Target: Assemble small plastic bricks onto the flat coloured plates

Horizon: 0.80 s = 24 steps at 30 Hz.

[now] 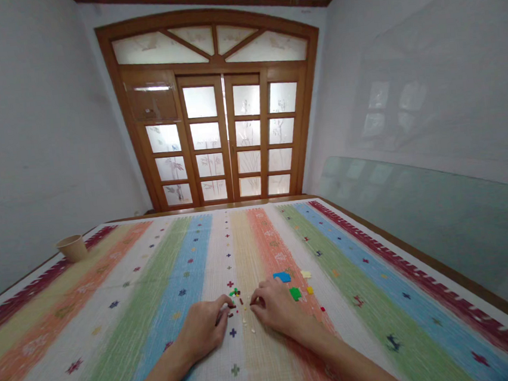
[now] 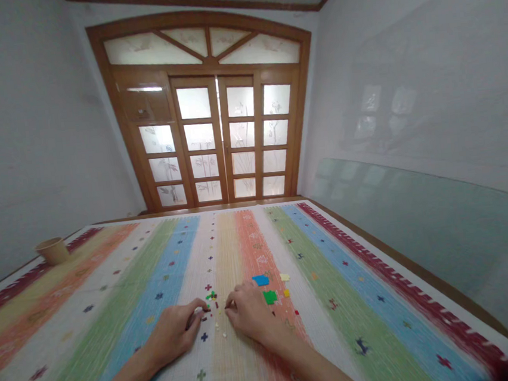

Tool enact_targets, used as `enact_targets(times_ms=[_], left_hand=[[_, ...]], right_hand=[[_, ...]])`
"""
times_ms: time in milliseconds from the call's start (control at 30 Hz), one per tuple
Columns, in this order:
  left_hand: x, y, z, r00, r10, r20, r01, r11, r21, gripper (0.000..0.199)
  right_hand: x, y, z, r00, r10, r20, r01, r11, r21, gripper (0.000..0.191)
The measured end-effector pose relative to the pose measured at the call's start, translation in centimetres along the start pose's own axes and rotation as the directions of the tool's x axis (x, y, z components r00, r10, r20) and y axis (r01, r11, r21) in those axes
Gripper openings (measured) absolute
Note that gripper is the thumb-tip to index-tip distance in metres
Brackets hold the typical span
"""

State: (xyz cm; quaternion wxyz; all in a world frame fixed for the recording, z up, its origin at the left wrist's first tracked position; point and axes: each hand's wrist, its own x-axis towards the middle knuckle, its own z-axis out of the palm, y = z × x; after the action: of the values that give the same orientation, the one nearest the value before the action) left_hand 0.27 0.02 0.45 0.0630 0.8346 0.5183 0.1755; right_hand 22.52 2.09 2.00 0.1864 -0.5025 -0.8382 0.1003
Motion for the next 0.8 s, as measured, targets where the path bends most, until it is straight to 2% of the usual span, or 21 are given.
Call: enact_targets(times_ms=[233, 433, 500, 633, 800], left_hand=[[0.0, 0.0, -0.1, 1.000, -0.002, -0.008, 0.002, 1.000, -0.010, 0.028], [0.0, 0.1, -0.2, 1.000, -0.004, -0.004, 0.003, 1.000, -0.019, 0.028], [0.0, 0.1, -0.2, 1.000, 0.001, -0.004, -0.001, 1.000, -0.020, 0.028], [0.0, 0.1, -0.1, 1.000, 0.000, 0.000, 0.000, 1.000, -0.015, 0.028], [0.0, -0.1, 0.0, 1.000, -0.002, 0.001, 0.002, 1.000, -0.002, 0.026]], right_hand=[[0.0, 0.2, 0.4, 0.998, -0.022, -0.061, 0.025, 0.999, 0.048, 0.018], [0.2, 0.9, -0.1, 0.980, -0.051, -0.193, 0.072, 0.992, 0.102, 0.013], [0.2, 1.0, -0.3, 0.959, -0.090, -0.268, 0.126, 0.985, 0.121, 0.009], [0.1, 1.1, -0.8, 0.889, -0.181, -0.420, 0.256, 0.958, 0.128, 0.008], [-0.1, 0.8, -1.3, 0.807, -0.263, -0.529, 0.377, 0.918, 0.120, 0.007]])
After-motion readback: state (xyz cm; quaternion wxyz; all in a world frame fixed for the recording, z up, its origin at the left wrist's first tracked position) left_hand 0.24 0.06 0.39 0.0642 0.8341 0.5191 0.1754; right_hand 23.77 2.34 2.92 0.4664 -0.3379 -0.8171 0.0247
